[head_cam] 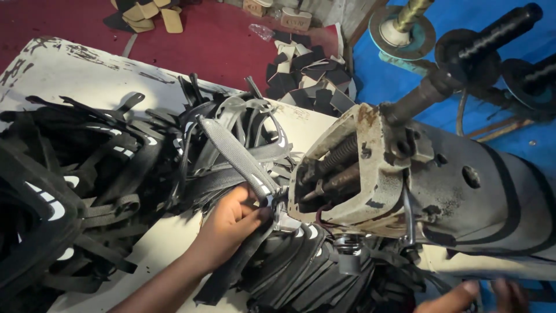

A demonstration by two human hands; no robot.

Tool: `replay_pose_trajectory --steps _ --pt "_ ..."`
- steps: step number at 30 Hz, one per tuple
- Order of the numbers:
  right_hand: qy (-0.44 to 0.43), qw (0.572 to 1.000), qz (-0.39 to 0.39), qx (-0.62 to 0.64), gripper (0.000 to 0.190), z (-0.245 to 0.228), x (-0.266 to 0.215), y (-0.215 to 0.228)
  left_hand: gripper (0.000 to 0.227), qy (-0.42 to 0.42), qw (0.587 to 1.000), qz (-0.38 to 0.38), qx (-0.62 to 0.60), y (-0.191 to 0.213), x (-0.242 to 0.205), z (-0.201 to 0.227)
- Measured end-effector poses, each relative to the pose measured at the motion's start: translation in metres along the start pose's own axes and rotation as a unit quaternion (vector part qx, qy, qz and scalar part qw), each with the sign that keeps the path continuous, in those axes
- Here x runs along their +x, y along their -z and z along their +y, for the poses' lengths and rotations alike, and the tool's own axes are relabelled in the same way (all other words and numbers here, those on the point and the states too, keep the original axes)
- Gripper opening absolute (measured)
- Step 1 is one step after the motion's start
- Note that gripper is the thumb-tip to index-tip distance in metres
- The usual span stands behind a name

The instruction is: Stitching together synthetic shoe components using an industrial sewing machine.

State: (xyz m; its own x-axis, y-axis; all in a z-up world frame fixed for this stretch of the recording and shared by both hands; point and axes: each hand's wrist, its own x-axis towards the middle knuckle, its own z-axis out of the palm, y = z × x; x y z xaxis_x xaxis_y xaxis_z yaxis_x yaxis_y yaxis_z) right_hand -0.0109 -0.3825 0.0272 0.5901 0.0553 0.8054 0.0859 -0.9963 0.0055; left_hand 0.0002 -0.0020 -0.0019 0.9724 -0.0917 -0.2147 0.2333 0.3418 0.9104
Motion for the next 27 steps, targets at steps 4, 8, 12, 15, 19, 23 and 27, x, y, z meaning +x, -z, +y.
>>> replay_pose_trajectory --steps 4,8,12,15,19,23,27 --pt "-0.004 0.998 0.031 -0.052 0.043 0.016 -0.016 -0.016 0.041 -0.007 0.999 -0.012 -0.039 -0.004 0.003 0.001" --pt "-0.05 0.996 0.064 0.04 0.044 -0.031 0.004 -0.007 0.038 -0.053 0.995 -0.026 -0.08 -0.008 0.0 0.0" --pt "-0.023 0.998 0.052 0.035 0.041 -0.015 -0.005 -0.006 0.042 -0.013 0.989 -0.015 -0.143 -0.008 -0.011 -0.04" --pt "0.023 0.998 0.053 0.027 0.037 -0.002 0.003 0.002 0.038 -0.017 0.99 0.035 -0.135 -0.008 -0.01 -0.063" --pt "0.073 0.996 0.029 0.034 0.029 -0.011 0.015 0.02 0.038 -0.01 0.976 0.019 -0.215 -0.011 -0.009 -0.037" --pt "0.013 0.941 -0.03 0.337 0.033 -0.067 -0.052 -0.017 0.043 0.024 0.953 0.005 -0.302 -0.023 -0.007 -0.015" --pt "-0.059 0.85 -0.245 0.463 0.048 -0.17 -0.013 0.019 0.043 -0.055 0.955 0.07 -0.284 -0.037 -0.013 -0.023"
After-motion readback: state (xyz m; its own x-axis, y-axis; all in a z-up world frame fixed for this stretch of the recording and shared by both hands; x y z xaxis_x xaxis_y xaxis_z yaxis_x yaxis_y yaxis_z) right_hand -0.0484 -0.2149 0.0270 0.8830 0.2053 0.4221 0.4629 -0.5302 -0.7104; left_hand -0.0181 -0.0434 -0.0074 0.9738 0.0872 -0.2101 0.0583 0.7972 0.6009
